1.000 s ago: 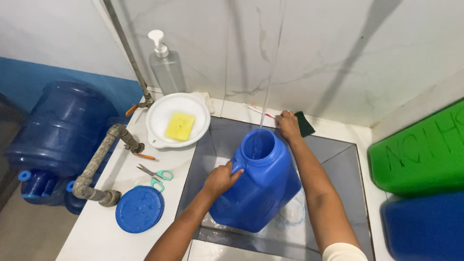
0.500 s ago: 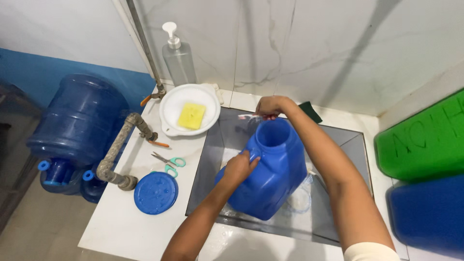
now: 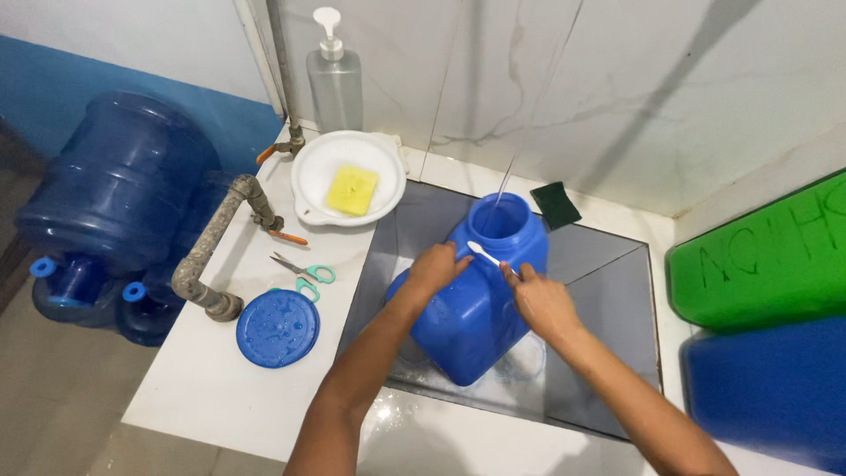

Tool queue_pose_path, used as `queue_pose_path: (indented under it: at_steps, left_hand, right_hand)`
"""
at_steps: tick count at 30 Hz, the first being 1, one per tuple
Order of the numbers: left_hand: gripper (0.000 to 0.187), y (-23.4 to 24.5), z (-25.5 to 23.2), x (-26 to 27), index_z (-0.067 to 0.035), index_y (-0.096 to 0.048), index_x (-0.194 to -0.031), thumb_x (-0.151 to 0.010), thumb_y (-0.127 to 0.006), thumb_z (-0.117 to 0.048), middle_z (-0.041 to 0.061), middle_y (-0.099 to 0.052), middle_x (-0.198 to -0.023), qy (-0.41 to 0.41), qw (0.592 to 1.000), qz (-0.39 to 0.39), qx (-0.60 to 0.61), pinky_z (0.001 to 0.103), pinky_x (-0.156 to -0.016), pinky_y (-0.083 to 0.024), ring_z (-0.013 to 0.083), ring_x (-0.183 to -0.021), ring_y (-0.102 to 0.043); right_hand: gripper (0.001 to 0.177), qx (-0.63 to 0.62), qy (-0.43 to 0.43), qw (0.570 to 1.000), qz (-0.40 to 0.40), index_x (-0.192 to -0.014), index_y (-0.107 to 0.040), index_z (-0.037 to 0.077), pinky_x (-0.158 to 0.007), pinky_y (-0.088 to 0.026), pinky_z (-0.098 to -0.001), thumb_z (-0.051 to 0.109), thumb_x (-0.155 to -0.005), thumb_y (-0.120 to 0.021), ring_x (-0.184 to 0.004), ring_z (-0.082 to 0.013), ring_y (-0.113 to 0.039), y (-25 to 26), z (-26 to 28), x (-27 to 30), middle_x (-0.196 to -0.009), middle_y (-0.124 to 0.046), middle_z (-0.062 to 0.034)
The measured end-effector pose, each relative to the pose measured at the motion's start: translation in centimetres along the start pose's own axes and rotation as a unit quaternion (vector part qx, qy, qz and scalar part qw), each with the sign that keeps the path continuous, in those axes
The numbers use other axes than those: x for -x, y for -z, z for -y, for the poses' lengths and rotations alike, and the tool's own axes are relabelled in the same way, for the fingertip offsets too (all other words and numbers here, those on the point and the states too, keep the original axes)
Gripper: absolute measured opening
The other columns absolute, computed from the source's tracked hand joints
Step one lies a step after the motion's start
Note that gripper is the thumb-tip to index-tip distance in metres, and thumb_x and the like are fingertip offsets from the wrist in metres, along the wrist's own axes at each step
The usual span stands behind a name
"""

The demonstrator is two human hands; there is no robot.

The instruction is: The person cleans a large blue plastic container in a sink. They use scissors to cut a small cap, then scrub the container's exterior with a sponge and a toothbrush. The person also uses a long metal rod to clean the interior, rinses the container with water, and finally secures the lid.

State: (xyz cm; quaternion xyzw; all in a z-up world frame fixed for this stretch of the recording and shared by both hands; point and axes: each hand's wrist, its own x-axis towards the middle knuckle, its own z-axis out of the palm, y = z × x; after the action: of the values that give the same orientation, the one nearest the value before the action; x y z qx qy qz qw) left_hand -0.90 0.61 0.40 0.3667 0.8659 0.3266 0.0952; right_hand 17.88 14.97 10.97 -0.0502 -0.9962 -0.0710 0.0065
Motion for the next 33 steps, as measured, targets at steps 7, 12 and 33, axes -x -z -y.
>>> queue_pose_path:
  at_steps: [7,12,33]
  left_hand:
    - [0.05,0.1,-1.7,0.0,0.0,-0.07,-0.098,-0.093,-0.065,-0.05,0.026,-0.073,-0.091,-0.017,0.999,0.014,-0.039,0.055,-0.079,-0.056,0.0458,-0.088,-0.071]
    - [0.051,-0.7,-1.7,0.0,0.001,-0.069,-0.098,-0.093,-0.065,-0.049,0.027,-0.073,-0.089,-0.022,0.999,0.001,-0.035,0.055,-0.077,-0.057,0.0464,-0.085,-0.071]
    - [0.054,0.4,0.3,0.7,0.0,-0.068,-0.097,-0.092,-0.064,-0.053,0.027,-0.072,-0.091,0.052,0.998,0.004,-0.021,0.055,-0.077,-0.057,0.046,-0.087,-0.071]
  right_hand:
    - [0.06,0.001,-0.016,1.0,-0.006,-0.147,-0.052,0.007,-0.061,-0.06,-0.045,0.008,-0.087,-0.056,-0.075,-0.0343,-0.073,-3.8,-0.6,-0.3,-0.107,-0.065,-0.0166]
    - [0.056,-0.028,-0.033,0.999,0.004,-0.145,-0.05,0.004,-0.06,-0.059,-0.047,0.007,-0.089,-0.054,-0.07,-0.0366,-0.072,-3.7,0.1,-0.6,-0.11,-0.065,-0.0198]
    - [0.075,-0.058,0.025,0.996,0.063,-0.146,-0.05,0.021,-0.066,-0.059,-0.0471,0.008,-0.073,-0.064,-0.083,-0.0355,-0.072,-1.4,-3.4,-0.8,-0.117,-0.064,-0.0156]
